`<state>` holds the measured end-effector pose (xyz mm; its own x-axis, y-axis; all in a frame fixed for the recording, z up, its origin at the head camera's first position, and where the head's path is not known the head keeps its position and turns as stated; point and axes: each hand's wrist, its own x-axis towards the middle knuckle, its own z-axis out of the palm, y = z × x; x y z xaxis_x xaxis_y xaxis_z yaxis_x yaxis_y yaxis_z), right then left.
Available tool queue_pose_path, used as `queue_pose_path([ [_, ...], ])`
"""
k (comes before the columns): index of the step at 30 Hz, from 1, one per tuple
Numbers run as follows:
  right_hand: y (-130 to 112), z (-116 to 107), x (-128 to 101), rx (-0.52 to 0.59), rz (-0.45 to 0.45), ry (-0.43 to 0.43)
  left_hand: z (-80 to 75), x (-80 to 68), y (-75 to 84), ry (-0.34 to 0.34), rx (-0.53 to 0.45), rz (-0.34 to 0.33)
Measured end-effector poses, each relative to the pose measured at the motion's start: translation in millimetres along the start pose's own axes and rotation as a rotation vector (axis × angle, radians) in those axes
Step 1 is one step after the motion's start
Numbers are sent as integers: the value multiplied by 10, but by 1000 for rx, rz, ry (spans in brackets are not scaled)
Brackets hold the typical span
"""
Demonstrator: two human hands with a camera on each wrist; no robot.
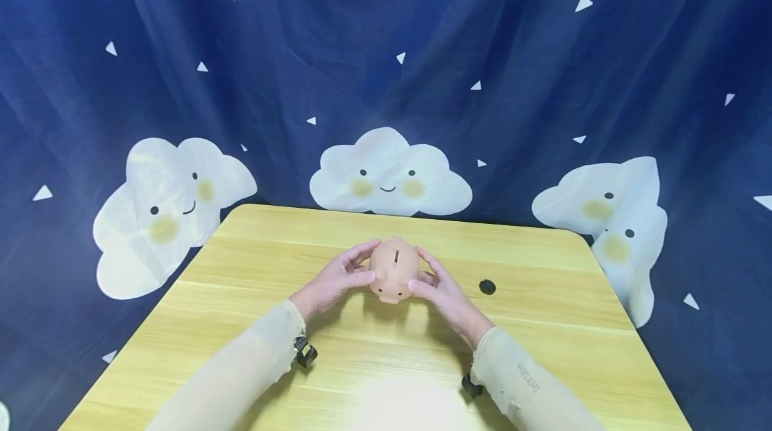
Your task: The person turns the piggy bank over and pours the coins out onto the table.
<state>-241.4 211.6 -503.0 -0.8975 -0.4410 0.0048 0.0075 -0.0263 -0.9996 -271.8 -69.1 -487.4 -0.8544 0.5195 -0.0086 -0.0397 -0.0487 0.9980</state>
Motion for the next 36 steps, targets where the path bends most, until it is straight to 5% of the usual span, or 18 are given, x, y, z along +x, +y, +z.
queue_pose_path([
  [7, -66, 2, -14, -2, -19, 12, -17, 14, 41, -12, 0, 29],
  [10, -86, 25, -10, 12, 81, 33, 1, 33, -8, 26, -55, -28],
  [16, -39, 64, 16, 111, 399, -3, 29, 13, -188, 67, -128, -253],
  [22, -55, 89, 54, 137, 465, 38, 53, 22, -161, 75, -118, -269],
  [26, -117, 89, 47, 121, 401, 49, 54, 22, -87, 98, -132, -235],
  [32, -191, 103, -32, 37, 25, 38, 38, -24, 143, 94, -46, 13],
  [36, -105, 84, -34, 92, -9, 1, 21, -35, 128, 64, -20, 5],
])
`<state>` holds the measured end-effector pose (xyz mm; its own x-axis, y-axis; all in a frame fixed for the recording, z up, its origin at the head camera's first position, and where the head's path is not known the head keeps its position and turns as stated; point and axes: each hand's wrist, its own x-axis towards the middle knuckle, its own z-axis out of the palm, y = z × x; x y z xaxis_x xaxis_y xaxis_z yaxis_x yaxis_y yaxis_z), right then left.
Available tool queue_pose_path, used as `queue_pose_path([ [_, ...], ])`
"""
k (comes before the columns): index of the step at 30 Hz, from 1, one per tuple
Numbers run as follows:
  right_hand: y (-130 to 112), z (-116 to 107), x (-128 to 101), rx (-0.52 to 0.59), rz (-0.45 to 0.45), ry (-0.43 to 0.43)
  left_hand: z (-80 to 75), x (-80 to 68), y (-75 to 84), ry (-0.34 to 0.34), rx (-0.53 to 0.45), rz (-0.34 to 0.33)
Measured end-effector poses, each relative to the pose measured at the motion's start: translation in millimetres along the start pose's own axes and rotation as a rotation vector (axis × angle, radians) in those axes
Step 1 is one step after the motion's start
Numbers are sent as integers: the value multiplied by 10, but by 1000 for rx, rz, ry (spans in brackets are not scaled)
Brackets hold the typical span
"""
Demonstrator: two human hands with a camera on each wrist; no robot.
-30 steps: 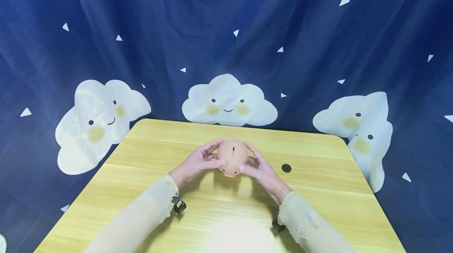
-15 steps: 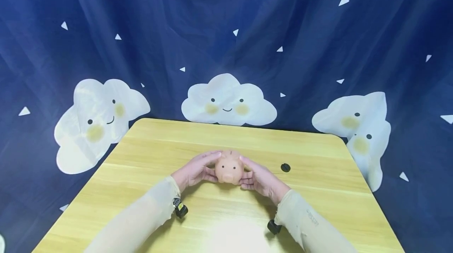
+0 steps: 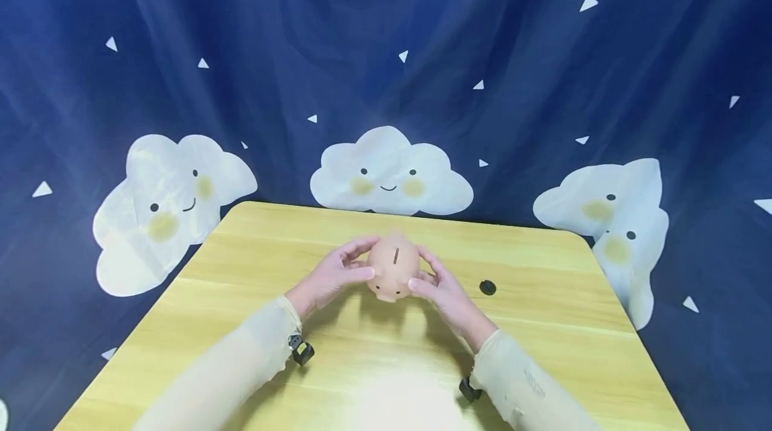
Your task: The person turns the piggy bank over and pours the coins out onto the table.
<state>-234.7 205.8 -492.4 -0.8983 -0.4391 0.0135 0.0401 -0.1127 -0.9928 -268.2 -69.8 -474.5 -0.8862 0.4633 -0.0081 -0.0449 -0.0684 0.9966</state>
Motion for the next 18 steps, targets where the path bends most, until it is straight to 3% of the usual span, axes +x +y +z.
queue_pose_path([
  [6, 93, -33, 52, 36, 126, 32, 26, 37, -124, 33, -53, -62],
  [18, 115, -36, 60, 28, 198, 10, 15, 53, -254, 26, -119, -122],
])
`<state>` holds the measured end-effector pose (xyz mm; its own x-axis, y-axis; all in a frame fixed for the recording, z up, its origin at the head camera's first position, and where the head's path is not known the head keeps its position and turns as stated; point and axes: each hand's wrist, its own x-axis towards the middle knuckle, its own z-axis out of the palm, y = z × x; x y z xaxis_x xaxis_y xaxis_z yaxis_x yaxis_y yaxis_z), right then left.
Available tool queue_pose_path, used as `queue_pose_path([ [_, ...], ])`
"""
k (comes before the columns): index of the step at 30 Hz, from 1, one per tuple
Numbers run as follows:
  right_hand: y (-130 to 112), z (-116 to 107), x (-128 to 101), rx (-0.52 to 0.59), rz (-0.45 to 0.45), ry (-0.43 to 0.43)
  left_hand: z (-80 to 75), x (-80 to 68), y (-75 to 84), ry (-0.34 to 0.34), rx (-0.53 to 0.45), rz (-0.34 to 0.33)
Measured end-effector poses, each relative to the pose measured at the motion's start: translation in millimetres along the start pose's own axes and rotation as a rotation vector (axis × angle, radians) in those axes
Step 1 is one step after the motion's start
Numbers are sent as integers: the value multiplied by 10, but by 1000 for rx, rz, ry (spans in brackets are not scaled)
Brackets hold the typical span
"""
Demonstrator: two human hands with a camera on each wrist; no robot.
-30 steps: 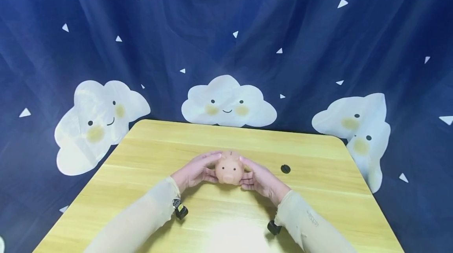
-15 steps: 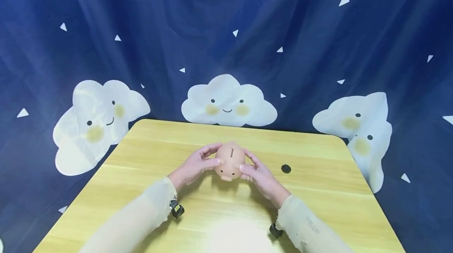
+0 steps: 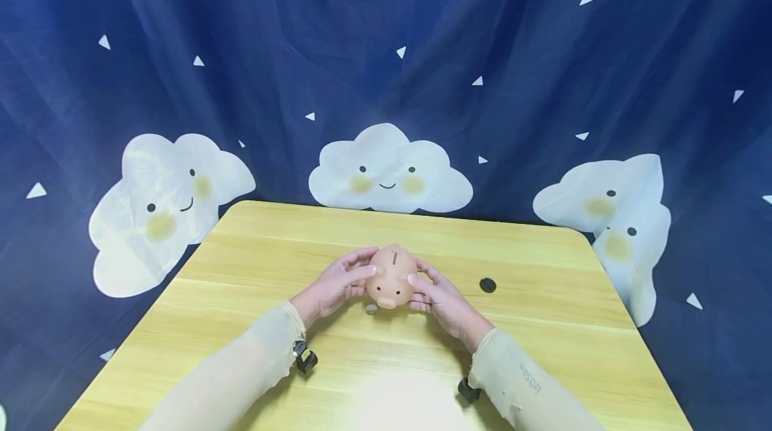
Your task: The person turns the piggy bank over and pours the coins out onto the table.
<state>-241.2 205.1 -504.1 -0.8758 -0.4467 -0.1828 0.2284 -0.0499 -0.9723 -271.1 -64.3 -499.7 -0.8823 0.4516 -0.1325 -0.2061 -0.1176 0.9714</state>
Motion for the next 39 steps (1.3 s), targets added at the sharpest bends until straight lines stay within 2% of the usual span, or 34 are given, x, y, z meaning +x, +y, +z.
queue_pose_path([
  [11, -23, 14, 0, 5, 15, 9, 13, 0, -1, 25, -10, -17],
  [18, -22, 16, 4, 6, 8, -5, 8, -3, -9, 22, -8, -9],
  [30, -12, 33, 0, 3, 42, 27, 13, -11, -19, 20, -14, -30],
  [39, -27, 33, -13, -10, 36, 7, 23, -28, -5, 23, -3, -27],
])
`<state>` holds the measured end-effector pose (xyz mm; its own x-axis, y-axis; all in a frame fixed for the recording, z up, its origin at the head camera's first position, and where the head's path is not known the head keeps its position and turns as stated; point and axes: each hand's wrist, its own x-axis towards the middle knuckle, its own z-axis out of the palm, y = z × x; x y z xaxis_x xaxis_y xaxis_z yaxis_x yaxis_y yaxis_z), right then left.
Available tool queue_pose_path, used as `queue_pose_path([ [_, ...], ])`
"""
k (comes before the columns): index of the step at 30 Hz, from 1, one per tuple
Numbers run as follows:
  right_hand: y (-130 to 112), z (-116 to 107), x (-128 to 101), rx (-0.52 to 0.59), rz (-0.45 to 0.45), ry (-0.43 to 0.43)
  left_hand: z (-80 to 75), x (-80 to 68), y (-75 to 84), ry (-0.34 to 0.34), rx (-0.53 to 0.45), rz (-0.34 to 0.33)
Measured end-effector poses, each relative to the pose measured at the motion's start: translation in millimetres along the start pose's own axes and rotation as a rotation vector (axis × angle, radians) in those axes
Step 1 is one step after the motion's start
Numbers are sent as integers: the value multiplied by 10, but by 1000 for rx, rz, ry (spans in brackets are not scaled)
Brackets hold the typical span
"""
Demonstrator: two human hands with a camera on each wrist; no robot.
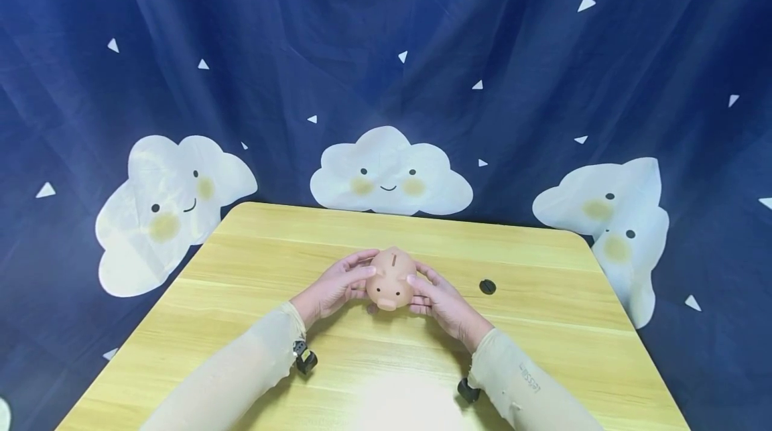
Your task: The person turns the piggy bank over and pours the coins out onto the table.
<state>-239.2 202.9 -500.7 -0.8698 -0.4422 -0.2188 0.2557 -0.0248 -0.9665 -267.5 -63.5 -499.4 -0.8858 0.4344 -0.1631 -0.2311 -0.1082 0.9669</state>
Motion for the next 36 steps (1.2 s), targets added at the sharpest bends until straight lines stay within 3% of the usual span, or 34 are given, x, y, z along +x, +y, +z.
queue_pose_path([
  [5, 11, -1, 2, 11, -8, 10, -19, 9, -5, -17, 22, 34],
  [13, -82, -4, -33, -22, -112, 45, -3, -11, 120, -30, 64, 139],
  [17, -92, -1, -42, -25, -98, 59, 9, -21, 138, -26, 83, 149],
  [22, -42, 9, -41, -24, -57, 47, 18, -34, 82, -16, 90, 114],
  [30, 7, 25, 4, -3, 86, 47, 25, 20, -26, 3, 38, -66],
  [36, -10, 18, -2, 30, 150, 19, 52, -4, 18, 30, 96, -93],
])
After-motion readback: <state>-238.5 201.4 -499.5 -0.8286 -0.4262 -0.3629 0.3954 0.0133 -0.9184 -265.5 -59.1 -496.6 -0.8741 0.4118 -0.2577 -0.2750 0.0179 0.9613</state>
